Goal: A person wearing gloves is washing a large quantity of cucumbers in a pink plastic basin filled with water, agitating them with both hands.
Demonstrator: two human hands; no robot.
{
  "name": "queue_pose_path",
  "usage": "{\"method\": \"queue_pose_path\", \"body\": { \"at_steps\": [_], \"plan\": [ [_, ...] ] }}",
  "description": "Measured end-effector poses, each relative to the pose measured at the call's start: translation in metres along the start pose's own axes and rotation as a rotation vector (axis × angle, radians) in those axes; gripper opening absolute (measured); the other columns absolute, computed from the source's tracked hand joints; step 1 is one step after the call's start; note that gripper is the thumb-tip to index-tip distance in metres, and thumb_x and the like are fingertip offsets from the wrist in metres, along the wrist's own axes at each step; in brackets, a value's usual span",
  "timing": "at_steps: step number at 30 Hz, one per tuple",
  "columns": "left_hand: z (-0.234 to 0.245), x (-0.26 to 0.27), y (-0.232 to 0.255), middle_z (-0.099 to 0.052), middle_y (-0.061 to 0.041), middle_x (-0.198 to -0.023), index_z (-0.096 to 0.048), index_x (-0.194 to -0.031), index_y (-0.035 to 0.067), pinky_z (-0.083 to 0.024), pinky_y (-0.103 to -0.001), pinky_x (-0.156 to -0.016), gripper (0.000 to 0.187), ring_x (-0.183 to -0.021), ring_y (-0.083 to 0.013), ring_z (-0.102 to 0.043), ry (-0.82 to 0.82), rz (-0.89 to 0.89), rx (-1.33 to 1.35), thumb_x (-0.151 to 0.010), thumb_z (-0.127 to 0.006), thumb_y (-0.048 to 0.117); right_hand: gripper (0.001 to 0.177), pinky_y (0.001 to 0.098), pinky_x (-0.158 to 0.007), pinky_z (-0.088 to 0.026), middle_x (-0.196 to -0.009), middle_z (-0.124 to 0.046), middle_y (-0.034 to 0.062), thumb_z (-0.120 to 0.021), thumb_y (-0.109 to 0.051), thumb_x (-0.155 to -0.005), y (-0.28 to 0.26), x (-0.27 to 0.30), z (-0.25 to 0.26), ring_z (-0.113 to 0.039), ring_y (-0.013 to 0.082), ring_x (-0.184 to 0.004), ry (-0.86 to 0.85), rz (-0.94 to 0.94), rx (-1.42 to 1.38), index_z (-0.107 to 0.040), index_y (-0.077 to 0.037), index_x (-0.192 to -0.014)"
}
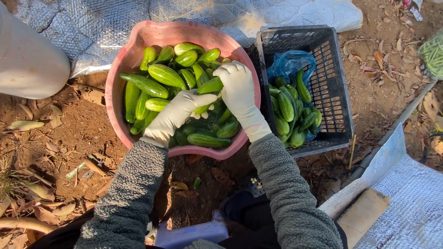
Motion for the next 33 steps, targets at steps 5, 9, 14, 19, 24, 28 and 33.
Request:
{"method": "queue_pose_path", "body": {
  "at_steps": [5, 9, 14, 19, 24, 28, 33],
  "plan": [
    [0.001, 0.002, 0.009, -0.071, -0.017, -0.120, -0.064, -0.137, 0.007, -0.058, -0.043, -0.093, 0.077, -0.111, -0.0338, -0.070, 0.246, -0.216, -0.859, -0.074, -0.087, 0.044, 0.040, 0.0465, -0.082, -0.050, -0.100, -0.064, 0.0058, -0.063, -0.004, -0.074, 0.001, 0.021, -0.021, -0.066, 0.0368, -0.096, -0.503, -0.259, -0.064, -0.067, -0.020, -0.110],
    [0.004, -0.013, 0.001, -0.069, -0.010, -0.110, -0.067, -0.134, 0.019, -0.062, -0.043, -0.078, 0.071, -0.098, -0.0322, -0.070, 0.268, -0.730, -1.522, -0.069, -0.086, 0.041, 0.011, 0.0418, -0.076, -0.051, -0.084, -0.067, -0.0018, -0.063, -0.017, -0.080, 0.005, 0.038, -0.035, -0.069, 0.0332, -0.090, -0.630, -0.439, -0.252, -0.064, -0.026, -0.086],
    [-0.013, 0.018, 0.020, -0.067, -0.009, -0.097, -0.064, -0.137, 0.015, -0.059, -0.041, -0.074, 0.054, -0.088, -0.0307, -0.069, 0.431, -1.090, -1.710, -0.084, -0.076, 0.011, 0.006, 0.0438, -0.078, -0.052, -0.087, -0.074, 0.0091, -0.067, -0.017, -0.083, -0.019, 0.025, -0.010, -0.071, 0.0397, -0.089, -0.753, -0.544, -0.531, -0.069, -0.014, -0.087],
    [0.022, -0.003, 0.002, -0.069, -0.022, -0.120, -0.038, -0.160, 0.006, -0.057, -0.053, -0.093, 0.093, -0.109, -0.0441, -0.068, 0.399, -0.707, -1.514, -0.082, -0.084, 0.023, 0.010, 0.0448, -0.085, -0.055, -0.084, -0.073, 0.0105, -0.067, -0.022, -0.086, 0.008, 0.031, -0.003, -0.071, 0.0379, -0.094, -0.632, -0.691, -0.490, -0.070, -0.015, -0.093],
    [0.107, -0.046, -0.083, -0.072, -0.007, -0.083, -0.081, -0.101, 0.020, -0.062, -0.046, -0.067, 0.039, -0.081, -0.0304, -0.075, 0.477, -0.089, -1.553, -0.089, -0.069, 0.054, 0.017, 0.0308, -0.092, -0.054, -0.077, -0.076, -0.0052, -0.072, -0.041, -0.084, 0.112, 0.106, 0.002, -0.076, 0.0127, -0.087, -0.081, -1.192, -0.415, -0.068, -0.027, -0.091],
    [0.108, -0.031, -0.107, -0.072, -0.011, -0.077, -0.080, -0.095, 0.010, -0.062, -0.051, -0.065, 0.049, -0.078, -0.0349, -0.076, 0.470, 0.003, -1.555, -0.087, -0.069, 0.057, 0.013, 0.0283, -0.087, -0.057, -0.078, -0.077, -0.0096, -0.068, -0.041, -0.086, 0.164, 0.186, 0.023, -0.077, 0.0082, -0.079, 0.022, -1.442, -0.323, -0.066, -0.029, -0.090],
    [0.101, -0.033, -0.111, -0.073, -0.012, -0.076, -0.076, -0.091, 0.002, -0.061, -0.054, -0.065, 0.050, -0.076, -0.0361, -0.076, 0.539, -0.022, -1.594, -0.080, -0.076, 0.050, 0.031, 0.0287, -0.071, -0.067, -0.094, -0.077, 0.0147, -0.070, -0.030, -0.088, 0.168, 0.247, 0.035, -0.078, 0.0175, -0.077, 0.142, -1.697, -0.452, -0.063, -0.004, -0.103]
  ]
}}
Point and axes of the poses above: each hand's wrist, its own x-axis away from the middle knuckle, its own z-axis out of the back of the hand, y = z × x, the point moved 6 cm from there along -x, towards the middle knuckle
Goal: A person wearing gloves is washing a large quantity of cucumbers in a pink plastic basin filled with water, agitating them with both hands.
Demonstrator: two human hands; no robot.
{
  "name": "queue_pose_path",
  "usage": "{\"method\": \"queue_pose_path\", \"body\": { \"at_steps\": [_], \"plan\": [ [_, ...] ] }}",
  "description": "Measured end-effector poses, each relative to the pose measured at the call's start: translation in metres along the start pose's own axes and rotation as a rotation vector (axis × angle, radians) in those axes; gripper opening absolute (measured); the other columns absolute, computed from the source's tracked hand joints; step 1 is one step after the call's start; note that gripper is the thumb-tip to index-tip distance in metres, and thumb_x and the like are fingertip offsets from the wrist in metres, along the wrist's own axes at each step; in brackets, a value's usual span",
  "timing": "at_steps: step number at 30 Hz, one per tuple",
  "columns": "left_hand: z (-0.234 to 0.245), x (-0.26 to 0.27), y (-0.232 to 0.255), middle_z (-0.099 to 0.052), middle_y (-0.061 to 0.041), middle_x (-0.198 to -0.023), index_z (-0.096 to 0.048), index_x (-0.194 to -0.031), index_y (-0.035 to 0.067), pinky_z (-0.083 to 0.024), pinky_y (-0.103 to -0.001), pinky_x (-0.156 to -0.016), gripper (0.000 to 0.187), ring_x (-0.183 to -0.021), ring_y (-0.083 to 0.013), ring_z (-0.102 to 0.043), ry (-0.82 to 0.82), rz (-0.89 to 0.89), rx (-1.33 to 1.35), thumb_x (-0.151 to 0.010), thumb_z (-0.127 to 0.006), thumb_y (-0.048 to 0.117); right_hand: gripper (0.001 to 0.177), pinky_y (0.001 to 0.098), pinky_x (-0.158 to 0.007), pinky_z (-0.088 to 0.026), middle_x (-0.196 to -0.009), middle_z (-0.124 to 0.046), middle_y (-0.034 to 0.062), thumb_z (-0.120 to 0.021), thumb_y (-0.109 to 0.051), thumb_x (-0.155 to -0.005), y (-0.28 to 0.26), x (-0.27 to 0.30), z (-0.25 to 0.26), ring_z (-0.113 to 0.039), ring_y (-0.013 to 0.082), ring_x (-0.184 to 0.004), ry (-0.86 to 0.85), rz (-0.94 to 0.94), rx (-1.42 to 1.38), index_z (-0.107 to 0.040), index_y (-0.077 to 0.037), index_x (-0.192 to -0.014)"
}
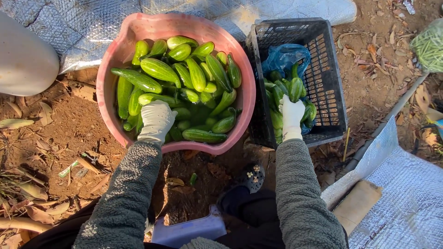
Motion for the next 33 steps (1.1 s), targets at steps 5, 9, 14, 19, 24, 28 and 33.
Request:
{"method": "queue_pose_path", "body": {
  "at_steps": [5, 9, 14, 19, 24, 28, 33],
  "plan": [
    [0.012, 0.008, 0.002, -0.074, -0.013, -0.074, -0.077, -0.089, 0.000, -0.062, -0.052, -0.066, 0.052, -0.077, -0.0363, -0.077, -0.001, -0.011, 0.023, -0.078, -0.077, 0.051, 0.033, 0.0313, -0.068, -0.068, -0.091, -0.075, 0.0152, -0.070, -0.027, -0.086, -0.011, 0.007, 0.003, -0.078, 0.0210, -0.075, 0.035, 0.048, 0.028, -0.062, -0.005, -0.108],
    [0.015, 0.012, 0.007, -0.073, -0.015, -0.074, -0.075, -0.087, -0.001, -0.062, -0.054, -0.067, 0.050, -0.077, -0.0384, -0.076, -0.005, -0.036, 0.036, -0.081, -0.077, 0.049, 0.053, 0.0311, -0.074, -0.066, -0.110, -0.072, 0.0150, -0.072, -0.029, -0.089, 0.002, -0.010, 0.002, -0.078, 0.0215, -0.079, 0.088, 0.091, 0.179, -0.055, -0.008, -0.134],
    [-0.005, 0.006, 0.020, -0.069, -0.014, -0.068, -0.074, -0.079, 0.001, -0.060, -0.056, -0.063, 0.049, -0.071, -0.0394, -0.074, -0.002, -0.053, 0.113, -0.085, -0.073, 0.049, 0.049, 0.0587, -0.100, -0.051, -0.133, -0.055, 0.0172, -0.074, -0.025, -0.090, -0.069, 0.026, -0.005, -0.060, 0.0461, -0.117, 0.197, 0.473, 0.674, -0.056, -0.015, -0.135],
    [-0.008, 0.024, 0.059, -0.068, -0.012, -0.066, -0.073, -0.071, 0.009, -0.060, -0.049, -0.063, 0.036, -0.071, -0.0342, -0.073, 0.072, -0.371, 0.131, -0.087, -0.068, 0.040, 0.014, 0.0553, -0.090, -0.054, -0.095, -0.074, 0.0149, -0.061, -0.024, -0.094, -0.101, 0.115, -0.087, -0.067, 0.0438, -0.099, -0.344, 0.828, 0.637, -0.074, -0.018, -0.094],
    [-0.057, 0.037, 0.070, -0.075, -0.010, -0.124, -0.072, -0.132, 0.016, -0.055, -0.043, -0.105, 0.048, -0.122, -0.0290, -0.067, -0.327, -0.311, 0.248, -0.096, -0.056, 0.045, 0.032, 0.0428, -0.089, -0.052, -0.111, -0.073, 0.0020, -0.071, -0.029, -0.085, -0.040, 0.181, -0.167, -0.067, 0.0274, -0.106, -0.812, 1.088, 1.442, -0.075, -0.024, -0.116],
    [-0.047, 0.047, 0.074, -0.075, -0.010, -0.122, -0.072, -0.131, 0.015, -0.054, -0.043, -0.105, 0.047, -0.121, -0.0280, -0.067, -0.304, -0.326, 0.230, -0.097, -0.059, 0.044, 0.027, 0.0427, -0.079, -0.049, -0.104, -0.073, 0.0049, -0.073, -0.023, -0.079, -0.018, 0.187, -0.184, -0.064, 0.0306, -0.099, -0.672, 1.209, 1.561, -0.077, -0.021, -0.106],
    [-0.029, 0.040, 0.068, -0.066, -0.005, -0.142, -0.062, -0.144, 0.023, -0.046, -0.044, -0.114, 0.062, -0.137, -0.0263, -0.056, -0.512, -0.050, 0.552, -0.099, -0.050, 0.065, 0.020, 0.0525, -0.114, -0.032, -0.104, -0.074, 0.0103, -0.070, -0.020, -0.084, -0.040, 0.190, -0.178, -0.065, 0.0327, -0.108, -0.553, 1.164, 1.470, -0.077, -0.015, -0.103]
  ]
}}
Point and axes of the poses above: each hand's wrist, its own x-axis away from the middle knuckle, its own z-axis out of the back of the hand, y = z × x, the point moved 6 cm from there along -x, towards the middle knuckle
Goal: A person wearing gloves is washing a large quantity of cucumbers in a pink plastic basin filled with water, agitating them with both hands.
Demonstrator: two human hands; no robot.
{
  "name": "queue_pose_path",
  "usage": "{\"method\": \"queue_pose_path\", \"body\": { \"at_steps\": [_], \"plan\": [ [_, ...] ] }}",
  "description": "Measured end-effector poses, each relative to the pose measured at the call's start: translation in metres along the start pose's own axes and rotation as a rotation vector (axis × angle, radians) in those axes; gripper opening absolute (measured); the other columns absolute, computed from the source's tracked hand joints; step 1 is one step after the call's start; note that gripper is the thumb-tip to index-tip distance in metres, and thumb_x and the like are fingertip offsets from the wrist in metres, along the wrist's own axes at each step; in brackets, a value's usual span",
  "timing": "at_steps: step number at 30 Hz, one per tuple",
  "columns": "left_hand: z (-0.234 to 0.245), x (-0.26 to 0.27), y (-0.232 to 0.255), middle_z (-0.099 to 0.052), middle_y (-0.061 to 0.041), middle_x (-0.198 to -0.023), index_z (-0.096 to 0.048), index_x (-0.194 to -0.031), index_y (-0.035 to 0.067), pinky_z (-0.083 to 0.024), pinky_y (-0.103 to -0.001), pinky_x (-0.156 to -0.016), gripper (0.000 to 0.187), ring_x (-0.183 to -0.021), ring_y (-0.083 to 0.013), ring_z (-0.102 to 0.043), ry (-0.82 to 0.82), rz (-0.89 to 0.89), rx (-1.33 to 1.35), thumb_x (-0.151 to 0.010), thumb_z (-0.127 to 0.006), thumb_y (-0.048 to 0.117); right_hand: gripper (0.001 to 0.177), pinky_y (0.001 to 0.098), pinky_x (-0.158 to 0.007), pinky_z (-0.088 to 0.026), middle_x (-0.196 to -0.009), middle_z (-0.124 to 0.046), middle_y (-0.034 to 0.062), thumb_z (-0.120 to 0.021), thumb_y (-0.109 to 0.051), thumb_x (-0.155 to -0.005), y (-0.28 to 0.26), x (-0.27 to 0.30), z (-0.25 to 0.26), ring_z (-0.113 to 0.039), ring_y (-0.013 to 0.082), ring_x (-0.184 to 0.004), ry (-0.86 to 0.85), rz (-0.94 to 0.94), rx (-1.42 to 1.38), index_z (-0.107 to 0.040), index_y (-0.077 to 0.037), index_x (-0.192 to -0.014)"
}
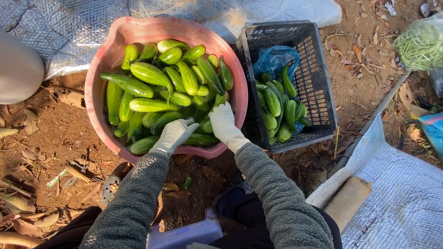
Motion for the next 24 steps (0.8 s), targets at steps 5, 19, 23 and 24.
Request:
{"method": "queue_pose_path", "body": {
  "at_steps": [5, 19, 23, 24],
  "plan": [
    [0.008, -0.026, -0.012, -0.064, -0.013, -0.141, -0.064, -0.140, 0.015, -0.055, -0.048, -0.102, 0.058, -0.125, -0.0385, -0.061, 0.025, 0.007, 0.510, -0.098, -0.064, 0.056, 0.050, 0.0519, -0.112, -0.038, -0.109, -0.070, 0.0107, -0.084, -0.043, -0.073, -0.010, -0.001, 0.052, -0.063, 0.0343, -0.111, 0.096, 0.079, -0.264, -0.072, -0.012, -0.110],
    [-0.001, -0.018, -0.010, -0.057, -0.005, -0.151, -0.054, -0.151, 0.026, -0.045, -0.045, -0.117, 0.054, -0.142, -0.0262, -0.049, 0.055, -0.018, 0.253, -0.099, -0.065, 0.026, 0.020, 0.0475, -0.072, -0.054, -0.088, -0.073, 0.0034, -0.067, -0.019, -0.079, -0.023, -0.069, -0.097, -0.073, 0.0295, -0.083, 0.046, 0.004, -0.122, -0.076, -0.016, -0.096],
    [0.003, -0.010, -0.003, -0.058, -0.015, -0.148, -0.051, -0.154, 0.013, -0.045, -0.047, -0.117, 0.063, -0.141, -0.0323, -0.051, 0.062, -0.109, 0.058, -0.095, -0.068, 0.027, 0.011, 0.0469, -0.075, -0.052, -0.083, -0.073, 0.0060, -0.067, -0.010, -0.081, -0.028, -0.057, -0.085, -0.072, 0.0304, -0.081, 0.030, 0.020, -0.086, -0.077, -0.012, -0.085],
    [0.005, -0.007, 0.001, -0.059, -0.018, -0.146, -0.049, -0.155, 0.010, -0.044, -0.046, -0.117, 0.069, -0.141, -0.0338, -0.051, 0.071, -0.117, 0.047, -0.092, -0.070, 0.026, 0.014, 0.0458, -0.068, -0.056, -0.078, -0.073, 0.0117, -0.065, 0.002, -0.080, -0.025, -0.046, -0.059, -0.074, 0.0324, -0.077, 0.215, 0.051, -0.137, -0.077, -0.006, -0.083]
  ]
}}
Point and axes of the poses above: each hand's wrist, its own x-axis away from the middle knuckle, its own z-axis out of the back of the hand, y = z × x, the point moved 6 cm from there along -x, towards the middle knuckle
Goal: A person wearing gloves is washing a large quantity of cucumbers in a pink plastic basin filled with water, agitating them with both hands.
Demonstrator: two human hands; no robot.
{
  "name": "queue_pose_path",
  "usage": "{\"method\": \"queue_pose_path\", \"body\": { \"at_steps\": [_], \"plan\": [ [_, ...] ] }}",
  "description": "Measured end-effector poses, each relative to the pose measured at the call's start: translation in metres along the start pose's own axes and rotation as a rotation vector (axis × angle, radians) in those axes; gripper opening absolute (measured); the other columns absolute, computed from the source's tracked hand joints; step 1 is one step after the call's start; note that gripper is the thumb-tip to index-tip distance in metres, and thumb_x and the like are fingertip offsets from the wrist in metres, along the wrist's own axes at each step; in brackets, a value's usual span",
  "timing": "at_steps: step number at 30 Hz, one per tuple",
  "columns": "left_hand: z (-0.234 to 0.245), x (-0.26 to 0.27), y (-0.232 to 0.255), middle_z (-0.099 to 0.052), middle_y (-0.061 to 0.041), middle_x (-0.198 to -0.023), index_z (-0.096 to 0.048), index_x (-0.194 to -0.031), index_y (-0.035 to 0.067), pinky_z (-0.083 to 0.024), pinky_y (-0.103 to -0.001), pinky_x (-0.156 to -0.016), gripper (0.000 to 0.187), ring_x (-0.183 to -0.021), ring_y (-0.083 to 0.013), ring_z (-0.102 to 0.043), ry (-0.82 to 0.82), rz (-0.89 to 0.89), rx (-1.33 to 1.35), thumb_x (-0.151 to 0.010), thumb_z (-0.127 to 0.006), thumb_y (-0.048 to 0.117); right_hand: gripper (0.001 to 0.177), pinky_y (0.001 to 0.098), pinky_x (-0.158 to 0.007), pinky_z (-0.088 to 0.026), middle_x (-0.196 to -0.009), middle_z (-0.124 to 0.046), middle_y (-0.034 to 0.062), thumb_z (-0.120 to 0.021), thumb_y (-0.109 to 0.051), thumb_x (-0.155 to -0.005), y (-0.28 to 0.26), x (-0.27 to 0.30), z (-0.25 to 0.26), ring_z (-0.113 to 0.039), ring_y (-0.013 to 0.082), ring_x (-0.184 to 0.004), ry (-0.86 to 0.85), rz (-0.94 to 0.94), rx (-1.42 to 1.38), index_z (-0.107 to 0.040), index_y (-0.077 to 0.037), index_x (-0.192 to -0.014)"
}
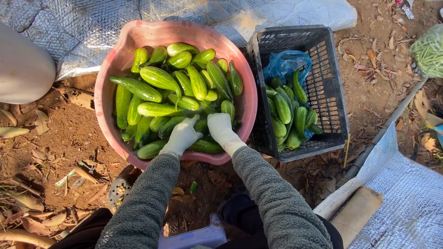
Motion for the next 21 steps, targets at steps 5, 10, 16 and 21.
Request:
{"method": "queue_pose_path", "body": {
  "at_steps": [5, 10, 16, 21],
  "plan": [
    [-0.010, -0.004, 0.004, -0.063, -0.021, -0.137, -0.049, -0.154, 0.006, -0.050, -0.051, -0.109, 0.073, -0.131, -0.0365, -0.059, 0.071, 0.049, -0.103, -0.088, -0.073, 0.028, 0.016, 0.0462, -0.052, -0.051, -0.063, -0.065, 0.0086, -0.064, 0.006, -0.072, 0.001, 0.000, -0.029, -0.070, 0.0322, -0.060, 0.106, -0.016, -0.022, -0.067, -0.009, -0.070],
    [-0.006, -0.004, 0.011, -0.060, -0.020, -0.144, -0.050, -0.154, 0.009, -0.050, -0.050, -0.108, 0.072, -0.135, -0.0347, -0.057, 0.076, 0.065, -0.222, -0.088, -0.073, 0.027, 0.023, 0.0514, -0.061, -0.054, -0.069, -0.070, 0.0071, -0.057, 0.006, -0.082, 0.007, -0.013, -0.050, -0.073, 0.0313, -0.068, -0.041, -0.093, -0.064, -0.071, -0.010, -0.072],
    [0.028, 0.014, 0.029, -0.064, -0.020, -0.136, -0.053, -0.149, 0.004, -0.047, -0.049, -0.113, 0.082, -0.133, -0.0350, -0.059, 0.031, 0.187, 0.153, -0.078, -0.083, 0.033, 0.012, 0.0508, -0.069, -0.058, -0.080, -0.069, 0.0079, -0.061, -0.021, -0.090, 0.030, -0.005, 0.029, -0.072, 0.0345, -0.076, -0.093, -0.104, -0.271, -0.056, -0.011, -0.095],
    [0.061, 0.022, 0.059, -0.076, -0.017, -0.104, -0.070, -0.123, 0.000, -0.053, -0.042, -0.100, 0.065, -0.111, -0.0294, -0.070, 0.045, 0.152, 0.473, -0.073, -0.086, 0.038, 0.031, 0.0495, -0.085, -0.055, -0.106, -0.070, 0.0165, -0.056, -0.024, -0.103, 0.031, -0.003, 0.114, -0.070, 0.0402, -0.097, 0.156, 0.040, -0.285, -0.052, -0.008, -0.129]
  ]
}}
Point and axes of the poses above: each hand's wrist, its own x-axis away from the middle knuckle, its own z-axis out of the back of the hand, y = z × x, the point moved 6 cm from there along -x, towards the middle knuckle
